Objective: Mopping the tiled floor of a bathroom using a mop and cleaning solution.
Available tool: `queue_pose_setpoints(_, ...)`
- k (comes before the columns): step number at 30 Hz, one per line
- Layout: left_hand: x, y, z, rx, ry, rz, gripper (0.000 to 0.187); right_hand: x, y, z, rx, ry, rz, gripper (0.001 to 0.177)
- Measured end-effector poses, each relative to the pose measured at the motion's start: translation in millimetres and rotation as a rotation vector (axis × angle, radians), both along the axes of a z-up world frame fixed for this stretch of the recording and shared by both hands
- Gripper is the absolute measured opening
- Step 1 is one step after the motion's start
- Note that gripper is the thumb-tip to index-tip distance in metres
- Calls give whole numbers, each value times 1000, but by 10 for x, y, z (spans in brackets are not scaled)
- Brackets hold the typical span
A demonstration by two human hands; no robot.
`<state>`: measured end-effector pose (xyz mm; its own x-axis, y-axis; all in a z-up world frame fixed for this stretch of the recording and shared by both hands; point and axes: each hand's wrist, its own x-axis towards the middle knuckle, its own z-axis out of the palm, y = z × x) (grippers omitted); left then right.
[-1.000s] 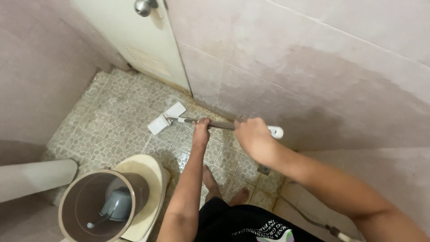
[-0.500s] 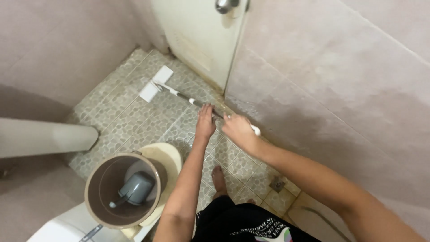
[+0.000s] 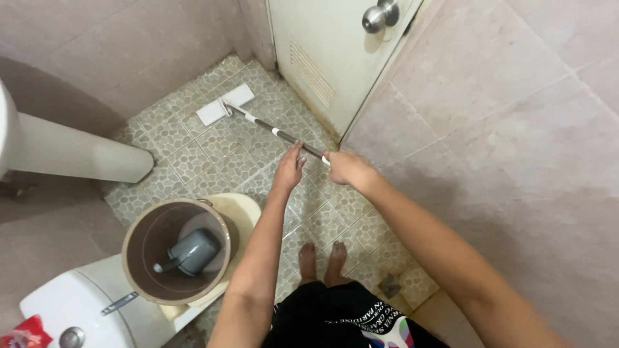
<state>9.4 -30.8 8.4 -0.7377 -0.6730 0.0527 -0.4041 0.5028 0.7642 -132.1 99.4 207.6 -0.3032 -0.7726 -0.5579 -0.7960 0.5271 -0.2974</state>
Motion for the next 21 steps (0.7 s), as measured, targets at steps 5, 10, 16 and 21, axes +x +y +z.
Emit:
queue_pose_setpoints(5,-383,85,82,-113,100,-12,51,-189,97,626,59,77,4,38)
queue_pose_setpoints(10,-447,321,787,-39,197,-148,46,-194,230,1422,189,162,119,29)
queue_pose_setpoints(16,-529,-34,431,42,258,-142,36,-247,13,918,25,264,288,20)
queue_pose_setpoints(21,-505,-748,-489,-116,262,-34,74,-322,-529,-177,-267,252,362,24)
